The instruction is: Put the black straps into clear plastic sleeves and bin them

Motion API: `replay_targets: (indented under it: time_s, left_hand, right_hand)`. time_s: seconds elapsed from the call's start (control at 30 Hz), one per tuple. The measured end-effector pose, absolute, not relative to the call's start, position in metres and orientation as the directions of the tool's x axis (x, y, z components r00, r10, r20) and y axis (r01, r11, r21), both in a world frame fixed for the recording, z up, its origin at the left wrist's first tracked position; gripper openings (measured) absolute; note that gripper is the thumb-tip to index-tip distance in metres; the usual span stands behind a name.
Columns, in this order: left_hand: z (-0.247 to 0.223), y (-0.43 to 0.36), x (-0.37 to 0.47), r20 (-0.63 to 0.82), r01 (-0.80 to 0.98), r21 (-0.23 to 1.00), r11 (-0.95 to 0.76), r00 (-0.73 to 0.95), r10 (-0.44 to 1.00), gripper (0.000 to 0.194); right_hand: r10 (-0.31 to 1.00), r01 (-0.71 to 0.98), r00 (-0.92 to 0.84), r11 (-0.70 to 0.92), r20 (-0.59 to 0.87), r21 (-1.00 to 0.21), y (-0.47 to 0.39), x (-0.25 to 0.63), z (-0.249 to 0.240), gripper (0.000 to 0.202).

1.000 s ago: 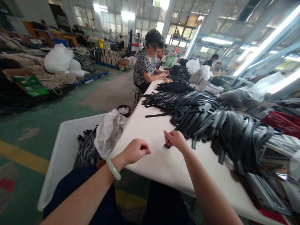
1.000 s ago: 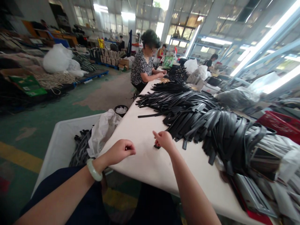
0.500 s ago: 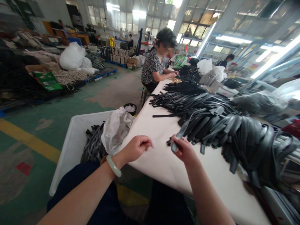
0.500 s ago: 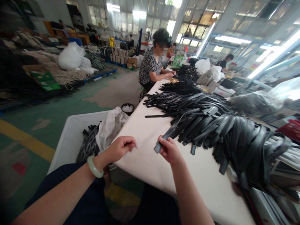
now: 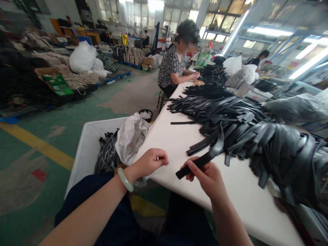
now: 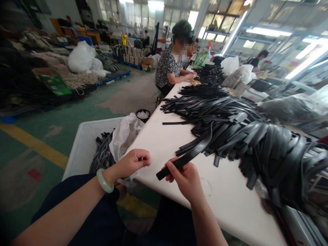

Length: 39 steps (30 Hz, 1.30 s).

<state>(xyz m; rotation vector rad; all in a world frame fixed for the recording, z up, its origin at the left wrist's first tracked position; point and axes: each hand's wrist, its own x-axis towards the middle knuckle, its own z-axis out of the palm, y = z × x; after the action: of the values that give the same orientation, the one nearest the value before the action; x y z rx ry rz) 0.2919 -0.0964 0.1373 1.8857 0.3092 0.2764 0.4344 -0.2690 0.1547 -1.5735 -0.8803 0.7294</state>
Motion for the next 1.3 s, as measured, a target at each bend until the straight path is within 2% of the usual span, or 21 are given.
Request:
replay_targets:
  time_s: [0.07,0.17,0.37,0.53,0.67,1.0,1.13,1.3]
  left_hand:
    - [0.136,-0.097,0.291,0.076,0.048,0.929,-0.366,0.946,0.316,0.015]
    - [0.136,-0.098,0.290,0.033,0.063,0.937,-0.344,0.963,0.266,0.014]
    - [0.137,-0.099,0.288,-0.049,0.081,0.961,-0.266,0.991,0.126,0.009]
    - [0.136,-0.099,0.288,-0.081,0.103,0.958,-0.266,0.993,0.092,0.009]
    - [0.132,-0.099,0.289,-0.098,0.112,0.952,-0.286,0.993,0.063,0.013]
    - [0.130,-0.099,0.288,-0.131,0.124,0.975,-0.182,0.991,-0.027,0.016]
    - [0.130,-0.099,0.290,-0.131,0.127,0.977,-0.172,0.991,-0.016,0.014]
    - [0.134,-0.100,0.290,-0.117,0.117,0.977,-0.177,0.993,0.012,0.015]
  right_hand:
    - [0.758,0.195,0.643,-0.029,0.106,-0.980,-0.272,0.433,0.159,0.031]
    - [0.680,0.260,0.707,0.006,0.195,-0.965,-0.273,0.430,0.167,0.029]
    - [0.745,0.295,0.658,-0.125,0.107,-0.947,-0.266,0.427,0.172,0.034]
    - [0.863,0.376,0.500,-0.138,0.075,-0.916,-0.266,0.435,0.170,0.033]
    - [0.907,0.445,0.415,-0.138,0.067,-0.885,-0.269,0.441,0.172,0.032]
    - [0.921,0.456,0.373,-0.072,0.117,-0.887,-0.268,0.443,0.163,0.027]
    - [0.908,0.462,0.395,-0.063,0.142,-0.885,-0.268,0.443,0.161,0.027]
    - [0.872,0.370,0.469,-0.051,0.139,-0.928,-0.267,0.439,0.153,0.027]
